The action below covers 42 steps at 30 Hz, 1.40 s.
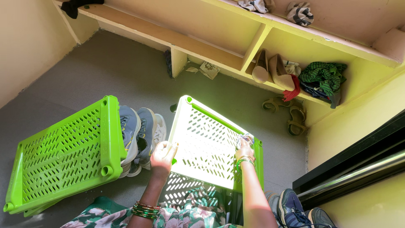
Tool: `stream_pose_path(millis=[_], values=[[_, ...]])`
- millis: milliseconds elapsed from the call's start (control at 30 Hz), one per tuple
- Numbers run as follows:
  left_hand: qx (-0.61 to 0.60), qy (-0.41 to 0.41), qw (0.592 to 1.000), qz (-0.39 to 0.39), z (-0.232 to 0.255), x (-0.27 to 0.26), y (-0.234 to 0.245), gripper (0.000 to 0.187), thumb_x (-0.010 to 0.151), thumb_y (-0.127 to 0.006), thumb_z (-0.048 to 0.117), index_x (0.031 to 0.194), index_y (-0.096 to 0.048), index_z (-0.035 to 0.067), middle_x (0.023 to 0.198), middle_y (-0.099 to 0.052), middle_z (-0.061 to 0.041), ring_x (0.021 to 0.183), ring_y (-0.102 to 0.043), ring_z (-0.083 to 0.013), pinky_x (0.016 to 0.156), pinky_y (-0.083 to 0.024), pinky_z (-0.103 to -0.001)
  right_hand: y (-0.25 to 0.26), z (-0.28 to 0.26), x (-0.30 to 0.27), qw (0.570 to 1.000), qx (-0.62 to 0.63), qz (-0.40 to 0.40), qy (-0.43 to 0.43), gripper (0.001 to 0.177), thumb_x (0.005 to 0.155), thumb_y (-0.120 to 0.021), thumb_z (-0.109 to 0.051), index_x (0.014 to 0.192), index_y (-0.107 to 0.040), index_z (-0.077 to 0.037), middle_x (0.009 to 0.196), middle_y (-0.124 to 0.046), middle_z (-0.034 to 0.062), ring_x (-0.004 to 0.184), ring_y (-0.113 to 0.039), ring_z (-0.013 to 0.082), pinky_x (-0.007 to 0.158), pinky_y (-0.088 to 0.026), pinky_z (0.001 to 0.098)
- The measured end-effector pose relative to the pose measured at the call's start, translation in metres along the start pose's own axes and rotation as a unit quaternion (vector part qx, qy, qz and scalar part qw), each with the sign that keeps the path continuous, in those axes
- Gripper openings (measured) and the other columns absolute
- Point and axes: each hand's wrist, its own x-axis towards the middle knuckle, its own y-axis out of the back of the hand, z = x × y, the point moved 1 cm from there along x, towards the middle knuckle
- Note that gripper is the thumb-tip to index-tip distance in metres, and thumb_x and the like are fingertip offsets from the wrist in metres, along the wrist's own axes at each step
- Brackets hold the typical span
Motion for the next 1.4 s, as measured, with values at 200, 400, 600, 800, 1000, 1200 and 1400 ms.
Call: stream_pose_path(millis=[200, 400, 600, 800, 1000, 1200, 1400], values=[[0.037, -0.039, 0.998, 0.014, 0.002, 0.002, -0.002, 0.013, 0.091, -0.073, 0.013, 0.096, -0.066, 0.004, 0.086, -0.066, -0.003, 0.068, -0.062, -0.0070, 0.057, -0.053, -0.027, -0.043, -0.026, 0.033, 0.964, 0.082, 0.136, 0.212, 0.059, 0.090, -0.052, 0.000, 0.145, -0.056, -0.021, 0.154, -0.052, 0.0012, 0.142, -0.050, 0.0203, 0.125, -0.031, 0.0310], [-0.099, 0.113, 0.989, 0.011, -0.010, 0.002, -0.001, 0.014, 0.088, -0.075, 0.013, 0.096, -0.067, 0.004, 0.080, -0.068, -0.002, 0.065, -0.060, -0.0060, 0.055, -0.054, -0.026, -0.060, -0.096, -0.018, 0.857, 0.123, 0.179, 0.468, 0.062, 0.083, -0.062, 0.004, 0.142, -0.057, -0.017, 0.143, -0.061, 0.0137, 0.133, -0.055, 0.0341, 0.114, -0.041, 0.0407], [-0.033, 0.074, 0.996, 0.034, -0.027, 0.004, 0.001, 0.019, 0.088, -0.077, 0.018, 0.094, -0.066, 0.003, 0.078, -0.067, -0.006, 0.062, -0.059, -0.0108, 0.055, -0.052, -0.030, -0.044, -0.140, -0.111, 0.876, 0.181, 0.071, 0.442, 0.098, 0.073, -0.055, 0.015, 0.159, -0.024, -0.020, 0.134, -0.061, 0.0237, 0.126, -0.055, 0.0422, 0.104, -0.047, 0.0461], [0.034, 0.076, 0.996, 0.045, -0.046, 0.008, 0.002, 0.023, 0.089, -0.076, 0.025, 0.093, -0.068, 0.004, 0.076, -0.068, -0.012, 0.060, -0.061, -0.0174, 0.060, -0.052, -0.033, -0.036, -0.106, -0.191, 0.872, 0.142, 0.046, 0.466, 0.097, 0.068, -0.053, 0.016, 0.156, -0.027, -0.014, 0.130, -0.064, 0.0235, 0.126, -0.055, 0.0433, 0.106, -0.045, 0.0467], [0.134, -0.079, 0.985, 0.071, -0.045, 0.006, -0.002, 0.022, 0.092, -0.076, 0.026, 0.094, -0.069, 0.004, 0.076, -0.067, -0.012, 0.063, -0.061, -0.0209, 0.061, -0.050, -0.034, -0.019, -0.071, -0.266, 0.857, 0.032, 0.001, 0.514, 0.086, 0.070, -0.055, 0.013, 0.151, -0.040, -0.010, 0.130, -0.063, 0.0241, 0.124, -0.057, 0.0430, 0.105, -0.045, 0.0471], [0.003, 0.095, 0.994, 0.047, -0.033, 0.003, -0.007, 0.026, 0.090, -0.076, 0.027, 0.091, -0.067, 0.003, 0.068, -0.064, -0.011, 0.054, -0.060, -0.0187, 0.053, -0.050, -0.035, -0.044, -0.033, -0.290, 0.915, -0.114, -0.022, 0.386, 0.071, 0.088, -0.054, 0.002, 0.156, -0.035, -0.009, 0.141, -0.056, 0.0203, 0.127, -0.057, 0.0389, 0.107, -0.045, 0.0488], [0.064, -0.015, 0.994, 0.092, -0.035, 0.004, -0.007, 0.026, 0.091, -0.077, 0.027, 0.090, -0.068, 0.003, 0.072, -0.067, -0.009, 0.058, -0.061, -0.0173, 0.058, -0.051, -0.032, -0.078, 0.005, -0.218, 0.927, -0.152, 0.127, 0.318, 0.068, 0.093, -0.060, -0.009, 0.155, -0.030, -0.009, 0.154, -0.043, 0.0168, 0.137, -0.047, 0.0359, 0.111, -0.036, 0.0506]])
